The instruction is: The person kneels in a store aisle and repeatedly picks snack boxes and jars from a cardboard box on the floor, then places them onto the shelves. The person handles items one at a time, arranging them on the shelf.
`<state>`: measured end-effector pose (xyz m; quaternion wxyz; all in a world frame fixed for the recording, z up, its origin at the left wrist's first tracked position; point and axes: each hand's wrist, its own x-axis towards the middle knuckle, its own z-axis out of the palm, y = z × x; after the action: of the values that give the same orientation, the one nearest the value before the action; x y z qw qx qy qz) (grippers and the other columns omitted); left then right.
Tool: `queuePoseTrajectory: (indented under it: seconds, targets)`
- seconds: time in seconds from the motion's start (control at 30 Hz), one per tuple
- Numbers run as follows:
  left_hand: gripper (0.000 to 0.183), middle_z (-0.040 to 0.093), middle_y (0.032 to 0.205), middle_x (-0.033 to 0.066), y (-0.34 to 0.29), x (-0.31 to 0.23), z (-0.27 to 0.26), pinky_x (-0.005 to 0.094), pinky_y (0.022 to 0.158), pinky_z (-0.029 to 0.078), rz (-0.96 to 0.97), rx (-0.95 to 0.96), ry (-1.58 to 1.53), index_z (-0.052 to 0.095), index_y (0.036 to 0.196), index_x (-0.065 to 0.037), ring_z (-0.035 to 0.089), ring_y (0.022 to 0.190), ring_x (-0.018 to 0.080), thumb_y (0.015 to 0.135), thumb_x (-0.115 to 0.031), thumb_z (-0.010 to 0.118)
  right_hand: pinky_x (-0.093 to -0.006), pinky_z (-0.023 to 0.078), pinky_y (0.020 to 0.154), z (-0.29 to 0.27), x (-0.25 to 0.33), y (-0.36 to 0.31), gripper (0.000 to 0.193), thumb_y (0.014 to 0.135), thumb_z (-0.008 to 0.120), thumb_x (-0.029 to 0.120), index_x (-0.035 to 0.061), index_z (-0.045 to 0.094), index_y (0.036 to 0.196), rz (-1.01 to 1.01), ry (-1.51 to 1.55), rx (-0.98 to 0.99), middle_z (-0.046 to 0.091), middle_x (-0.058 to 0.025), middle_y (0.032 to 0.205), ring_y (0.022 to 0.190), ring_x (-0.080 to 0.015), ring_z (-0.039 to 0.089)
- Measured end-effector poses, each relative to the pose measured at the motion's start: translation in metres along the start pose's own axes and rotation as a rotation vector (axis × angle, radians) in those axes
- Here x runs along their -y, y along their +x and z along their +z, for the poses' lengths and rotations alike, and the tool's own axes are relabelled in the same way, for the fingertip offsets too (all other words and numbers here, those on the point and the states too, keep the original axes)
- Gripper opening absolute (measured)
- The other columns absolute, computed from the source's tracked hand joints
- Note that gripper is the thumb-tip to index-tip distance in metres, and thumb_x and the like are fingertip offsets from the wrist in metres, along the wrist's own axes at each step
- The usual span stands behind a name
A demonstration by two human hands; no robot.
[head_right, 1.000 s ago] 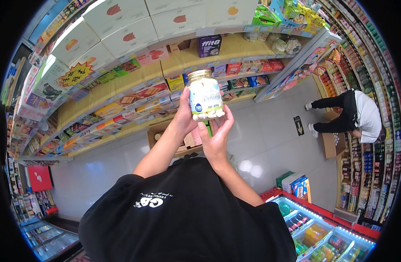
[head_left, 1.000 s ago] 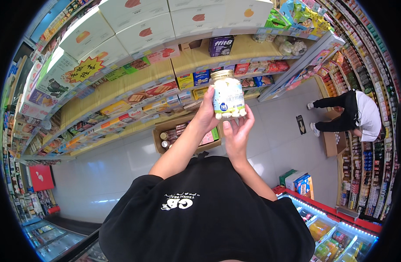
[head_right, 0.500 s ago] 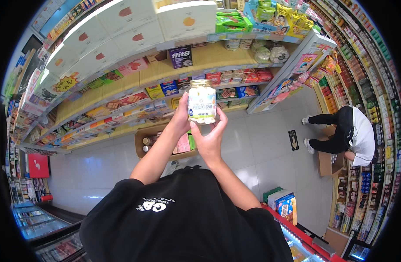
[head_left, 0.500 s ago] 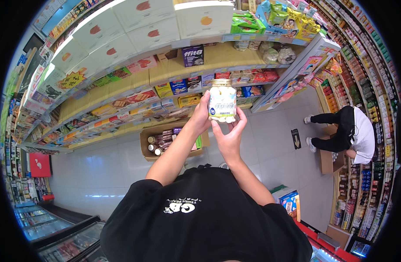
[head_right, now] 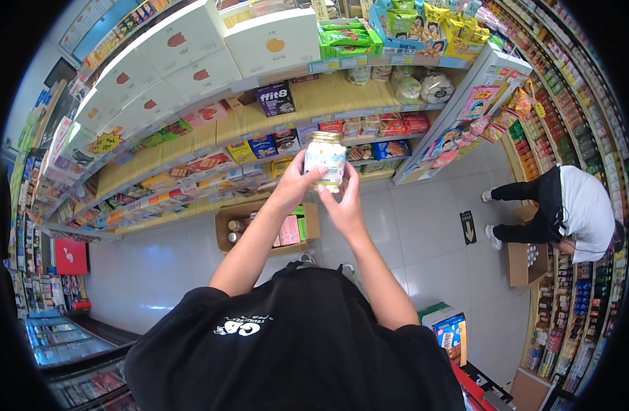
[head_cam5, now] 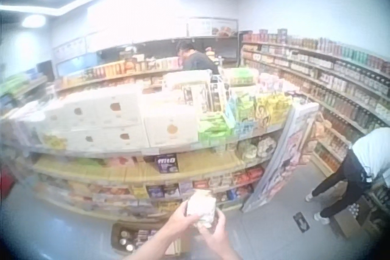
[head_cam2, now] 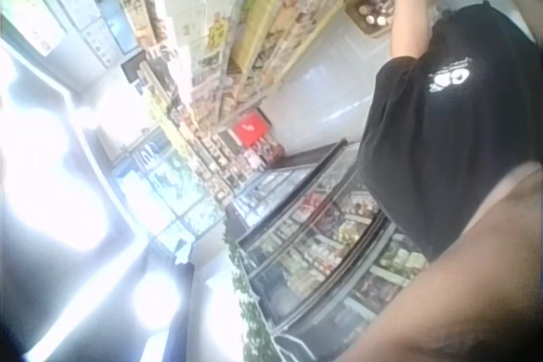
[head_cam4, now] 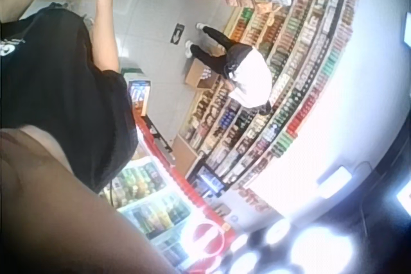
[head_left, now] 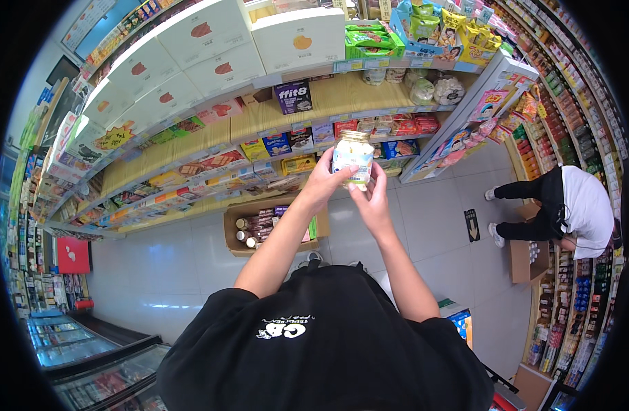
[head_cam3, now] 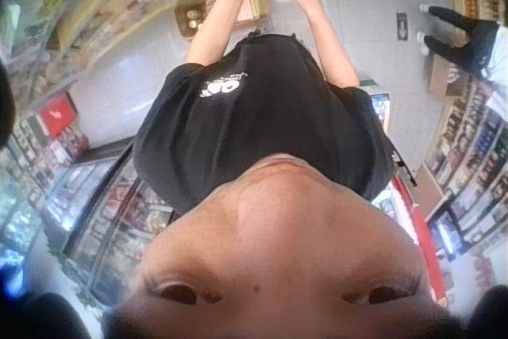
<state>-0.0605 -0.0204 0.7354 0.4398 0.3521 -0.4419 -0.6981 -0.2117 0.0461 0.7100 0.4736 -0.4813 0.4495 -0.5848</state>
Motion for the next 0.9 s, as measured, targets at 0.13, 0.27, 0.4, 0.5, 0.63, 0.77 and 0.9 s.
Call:
queuePoseTrajectory:
  seconds: [0.13, 0.27, 0.4, 0.5, 0.63, 0.77, 0.9]
  targets:
    - [0.088, 0.058, 0.143, 0.0164, 0.022, 0.007, -0.012, 0.0381, 0.112, 0.047, 0.056, -0.057, 0.057, 0.035, 0.156, 0.003, 0.058, 0.132, 0.0232, 0.091, -0.027, 0.086, -0.0403, 0.045, 0.118, -0.014, -0.001, 0.03, 0.083, 0.098, 0.077, 0.018, -0.0023, 0.027, 0.161, 0.052, -0.015, 0.062, 0.049, -0.0206, 0.154, 0.141, -0.0257, 0.053]
    - [0.088, 0.058, 0.144, 0.017, 0.047, 0.004, -0.024, 0.0377, 0.112, 0.047, -0.005, -0.008, 0.137, 0.036, 0.155, 0.003, 0.058, 0.132, 0.0235, 0.091, -0.028, 0.086, -0.0421, 0.049, 0.115, -0.026, -0.006, 0.062, 0.091, 0.091, 0.086, 0.022, -0.0051, 0.031, 0.159, 0.064, -0.116, 0.059, 0.054, -0.0224, 0.15, 0.134, -0.0282, 0.06]
    - [0.088, 0.058, 0.144, 0.0173, 0.081, -0.01, -0.03, 0.0385, 0.111, 0.049, -0.01, 0.066, 0.264, 0.04, 0.155, 0.003, 0.059, 0.131, 0.0235, 0.088, -0.027, 0.089, -0.0414, 0.049, 0.115, -0.037, -0.007, 0.097, 0.094, 0.088, 0.088, 0.018, -0.0045, 0.031, 0.159, 0.138, -0.086, 0.084, 0.056, -0.0213, 0.149, 0.136, -0.0283, 0.059]
    - [0.089, 0.057, 0.147, 0.0168, 0.117, -0.014, -0.035, 0.0408, 0.112, 0.051, 0.028, 0.116, 0.366, 0.041, 0.156, 0.002, 0.059, 0.133, 0.0249, 0.087, -0.025, 0.09, -0.0414, 0.05, 0.115, -0.051, -0.01, 0.135, 0.096, 0.087, 0.089, 0.017, -0.0046, 0.03, 0.16, 0.128, -0.151, 0.104, 0.056, -0.0217, 0.148, 0.136, -0.0283, 0.059]
    - [0.093, 0.053, 0.151, 0.0203, 0.164, -0.007, -0.037, 0.0423, 0.116, 0.049, 0.058, 0.114, 0.324, 0.036, 0.158, 0.005, 0.057, 0.137, 0.0263, 0.086, -0.019, 0.091, -0.042, 0.051, 0.114, -0.07, -0.02, 0.191, 0.097, 0.085, 0.091, 0.021, -0.0052, 0.032, 0.159, 0.07, -0.28, 0.153, 0.057, -0.0245, 0.147, 0.134, -0.0293, 0.061]
    - [0.096, 0.051, 0.154, 0.0237, 0.204, 0.004, -0.038, 0.0433, 0.118, 0.047, 0.049, -0.02, 0.397, 0.029, 0.159, 0.007, 0.055, 0.141, 0.0286, 0.089, -0.019, 0.089, -0.0428, 0.051, 0.113, -0.09, -0.039, 0.25, 0.093, 0.082, 0.093, 0.024, -0.0056, 0.041, 0.154, -0.003, -0.439, 0.19, 0.061, -0.0253, 0.144, 0.135, -0.0314, 0.062]
    - [0.097, 0.05, 0.155, 0.0264, 0.25, 0.02, -0.044, 0.0444, 0.119, 0.046, 0.129, -0.098, 0.395, 0.028, 0.159, 0.008, 0.054, 0.141, 0.0321, 0.089, -0.021, 0.089, -0.0452, 0.05, 0.111, -0.101, -0.065, 0.302, 0.089, 0.08, 0.093, 0.03, -0.0042, 0.048, 0.149, -0.111, -0.527, 0.194, 0.064, -0.0271, 0.141, 0.135, -0.0373, 0.062]
